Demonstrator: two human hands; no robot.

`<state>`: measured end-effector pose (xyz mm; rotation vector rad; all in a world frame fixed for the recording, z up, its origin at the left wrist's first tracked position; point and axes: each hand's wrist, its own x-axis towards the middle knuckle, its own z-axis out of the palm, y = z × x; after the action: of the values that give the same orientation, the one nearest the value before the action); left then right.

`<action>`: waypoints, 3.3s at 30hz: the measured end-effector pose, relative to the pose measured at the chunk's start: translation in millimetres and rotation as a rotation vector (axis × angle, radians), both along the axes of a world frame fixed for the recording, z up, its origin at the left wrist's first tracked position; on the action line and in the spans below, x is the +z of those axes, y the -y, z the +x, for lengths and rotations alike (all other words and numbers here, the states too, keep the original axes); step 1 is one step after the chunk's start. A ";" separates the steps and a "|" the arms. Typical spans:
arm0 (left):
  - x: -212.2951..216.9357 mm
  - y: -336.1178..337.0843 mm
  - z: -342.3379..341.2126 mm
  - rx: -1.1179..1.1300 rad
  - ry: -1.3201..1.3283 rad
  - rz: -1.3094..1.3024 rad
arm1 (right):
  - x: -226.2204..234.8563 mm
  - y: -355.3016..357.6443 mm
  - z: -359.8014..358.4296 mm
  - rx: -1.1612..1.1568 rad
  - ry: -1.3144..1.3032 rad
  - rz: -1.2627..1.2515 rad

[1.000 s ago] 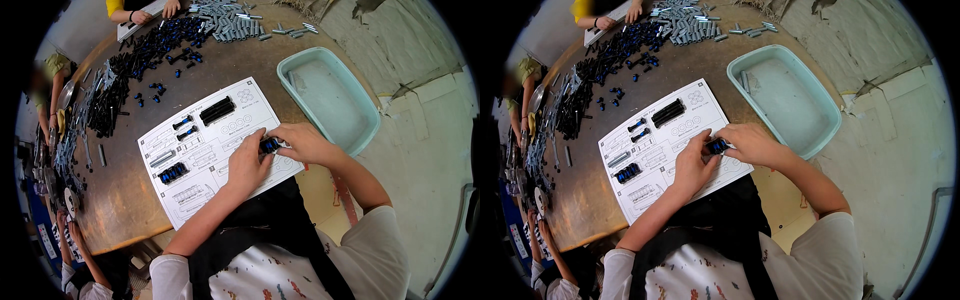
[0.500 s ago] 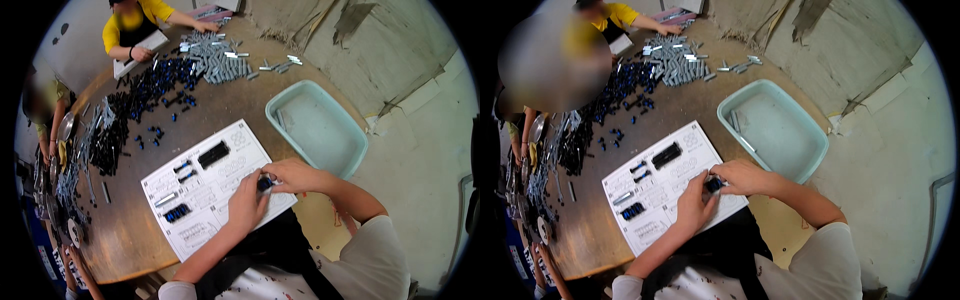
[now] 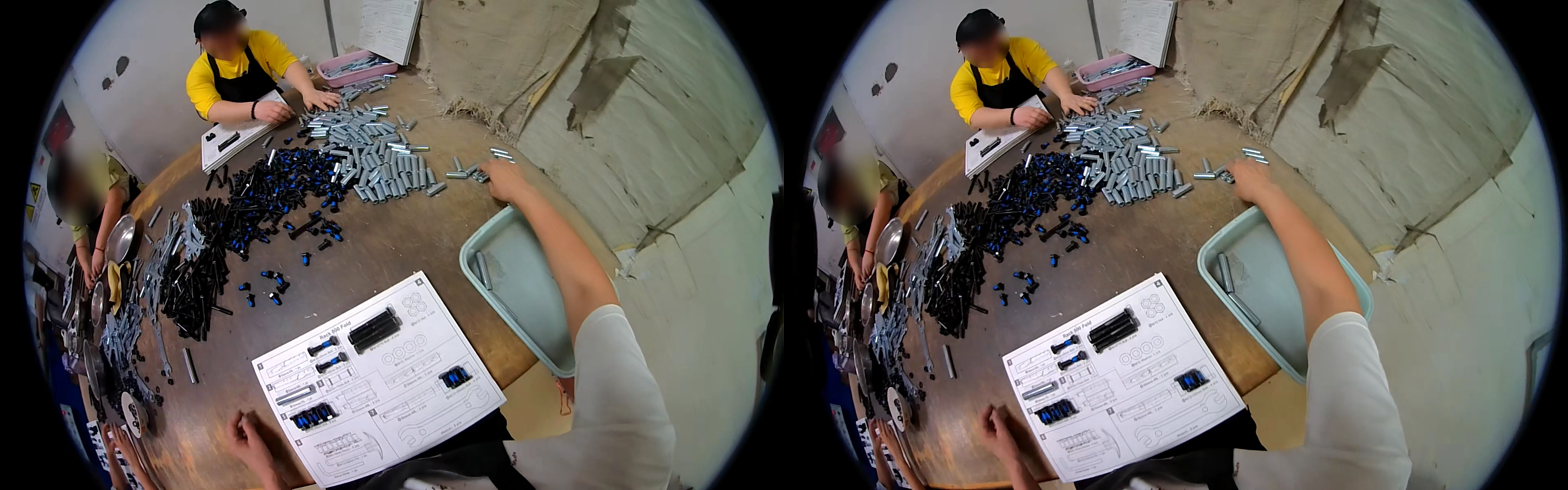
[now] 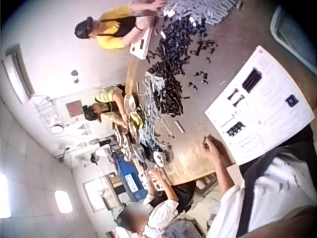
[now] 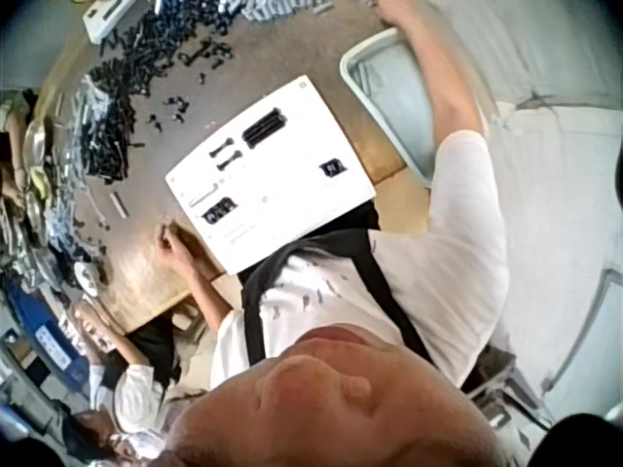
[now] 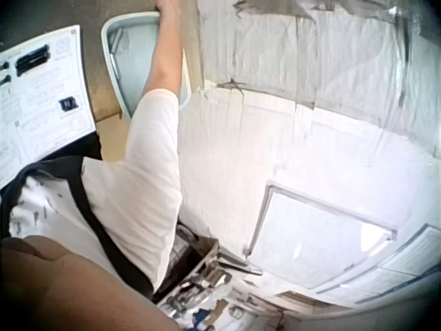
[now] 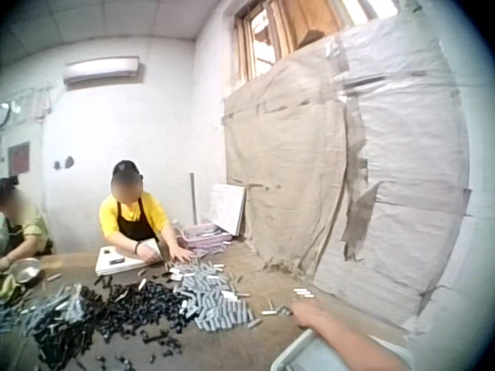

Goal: The person assembles small mechanical components using bolts, nuts, and metal rods at a workbench. They follow a printed instruction sheet, repeatedly picking parts from piles, joining them, and placing assembled units on the sheet or into a tray.

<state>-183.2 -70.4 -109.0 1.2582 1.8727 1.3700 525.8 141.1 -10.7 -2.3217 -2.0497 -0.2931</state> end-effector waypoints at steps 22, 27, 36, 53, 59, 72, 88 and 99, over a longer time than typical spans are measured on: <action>-10.8 16.1 -10.8 0.061 -0.270 0.065 | 30.0 13.5 -68.2 0.002 -0.045 0.035; -1.6 17.5 -8.5 0.042 -0.271 0.034 | 50.8 98.0 -233.6 0.494 -0.694 -0.153; 11.2 20.9 0.9 -0.003 -0.279 0.077 | 1.1 186.6 -371.4 0.820 -0.244 -0.376; 6.1 24.0 -8.6 0.003 -0.236 0.112 | -8.1 221.1 -371.1 0.876 -0.396 0.053; -6.1 19.5 -5.7 -0.022 -0.231 0.090 | -4.9 219.9 -359.6 0.881 -0.387 0.059; -43.8 15.0 -24.1 -0.014 -0.027 0.142 | 18.8 22.2 10.0 -0.234 -0.153 0.267; -35.8 19.7 -30.5 0.018 -0.123 0.085 | 2.1 -54.7 59.3 -0.229 0.080 -0.202; -25.1 14.8 -20.7 0.019 -0.351 0.095 | -13.4 -20.2 89.1 -0.425 -0.216 0.121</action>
<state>-203.9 -85.3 -134.1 1.6191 2.0723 1.3276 614.9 161.3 -24.1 -2.5609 -1.3953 -0.1591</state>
